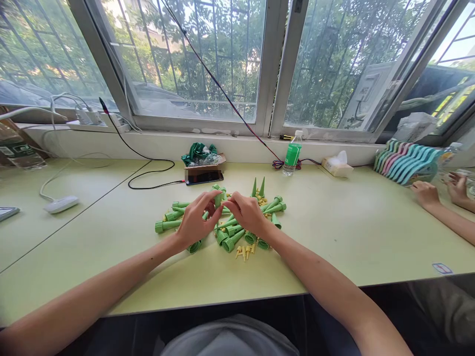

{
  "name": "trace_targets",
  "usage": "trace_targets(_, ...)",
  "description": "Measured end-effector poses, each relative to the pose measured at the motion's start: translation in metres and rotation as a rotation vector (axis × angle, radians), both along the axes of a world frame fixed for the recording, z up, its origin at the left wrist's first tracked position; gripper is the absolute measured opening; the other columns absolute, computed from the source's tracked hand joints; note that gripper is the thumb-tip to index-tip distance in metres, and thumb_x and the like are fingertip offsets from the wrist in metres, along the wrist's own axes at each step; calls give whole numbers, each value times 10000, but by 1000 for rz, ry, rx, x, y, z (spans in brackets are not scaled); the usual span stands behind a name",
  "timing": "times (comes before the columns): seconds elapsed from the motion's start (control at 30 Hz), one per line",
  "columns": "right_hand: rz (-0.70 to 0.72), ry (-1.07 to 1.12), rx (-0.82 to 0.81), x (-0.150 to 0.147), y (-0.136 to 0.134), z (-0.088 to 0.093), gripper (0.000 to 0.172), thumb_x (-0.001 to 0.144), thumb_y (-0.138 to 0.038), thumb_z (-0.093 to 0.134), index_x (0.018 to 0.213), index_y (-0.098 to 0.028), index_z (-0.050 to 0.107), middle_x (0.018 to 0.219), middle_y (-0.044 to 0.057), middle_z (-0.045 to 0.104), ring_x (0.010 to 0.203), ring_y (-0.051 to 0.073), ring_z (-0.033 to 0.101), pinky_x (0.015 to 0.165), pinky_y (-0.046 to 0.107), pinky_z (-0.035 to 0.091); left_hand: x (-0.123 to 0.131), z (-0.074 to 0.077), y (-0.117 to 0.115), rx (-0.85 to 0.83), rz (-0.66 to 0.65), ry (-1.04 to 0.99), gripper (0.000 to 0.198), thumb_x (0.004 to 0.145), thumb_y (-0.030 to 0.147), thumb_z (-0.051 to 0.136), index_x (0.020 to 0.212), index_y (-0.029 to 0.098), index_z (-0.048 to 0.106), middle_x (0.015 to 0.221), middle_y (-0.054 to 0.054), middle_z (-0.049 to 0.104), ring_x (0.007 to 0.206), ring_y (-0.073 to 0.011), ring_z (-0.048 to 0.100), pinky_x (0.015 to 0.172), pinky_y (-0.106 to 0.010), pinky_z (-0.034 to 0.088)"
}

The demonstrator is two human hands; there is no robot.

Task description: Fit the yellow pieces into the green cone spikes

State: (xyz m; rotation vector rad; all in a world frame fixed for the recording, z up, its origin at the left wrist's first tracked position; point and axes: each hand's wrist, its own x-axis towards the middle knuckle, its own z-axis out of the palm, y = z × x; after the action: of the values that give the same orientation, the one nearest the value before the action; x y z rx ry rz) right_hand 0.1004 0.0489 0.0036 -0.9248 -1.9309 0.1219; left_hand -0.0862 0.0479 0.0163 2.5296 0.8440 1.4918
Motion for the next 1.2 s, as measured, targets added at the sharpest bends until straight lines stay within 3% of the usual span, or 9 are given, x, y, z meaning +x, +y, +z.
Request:
trace_targets(0.23, -28, -10, 5, -1, -2, 3, 321, 1011, -406, 407, 750, -219, 405, 567, -65, 407, 496, 92, 305, 517, 213, 290, -1, 0, 1, 29, -13, 20, 360, 922, 164, 544, 1277, 215, 507, 830, -2, 526, 586, -83, 502, 571, -216, 460)
trace_targets(0.43, -21, -37, -11, -2, -3, 6, 326, 1025, -368, 359, 734, -223, 349, 566, -71, 335, 491, 95, 262, 515, 227, 257, -3, 0, 1, 49, -27, 42, 349, 948, 186, 525, 1293, 231, 501, 865, -18, 529, 594, -89, 499, 591, -227, 467)
trace_targets(0.93, 84, -73, -44, -4, -7, 6, 217, 1011, -352, 410, 854, -214, 468, 633, -44, 455, 543, 102, 368, 568, 225, 325, -4, 2, 6, 58, 22, 12, 256, 944, 161, 513, 1194, 215, 499, 949, -29, 552, 578, -71, 517, 567, -215, 448)
trace_targets(1.2, 100, -40, -65, -3, -6, 7, 219, 1025, -313, 357, 841, -219, 428, 649, -29, 496, 548, 110, 427, 580, 235, 351, -2, 2, 2, 106, -21, 4, 221, 908, 135, 544, 1116, 209, 524, 995, -49, 551, 685, -87, 582, 583, -200, 538)
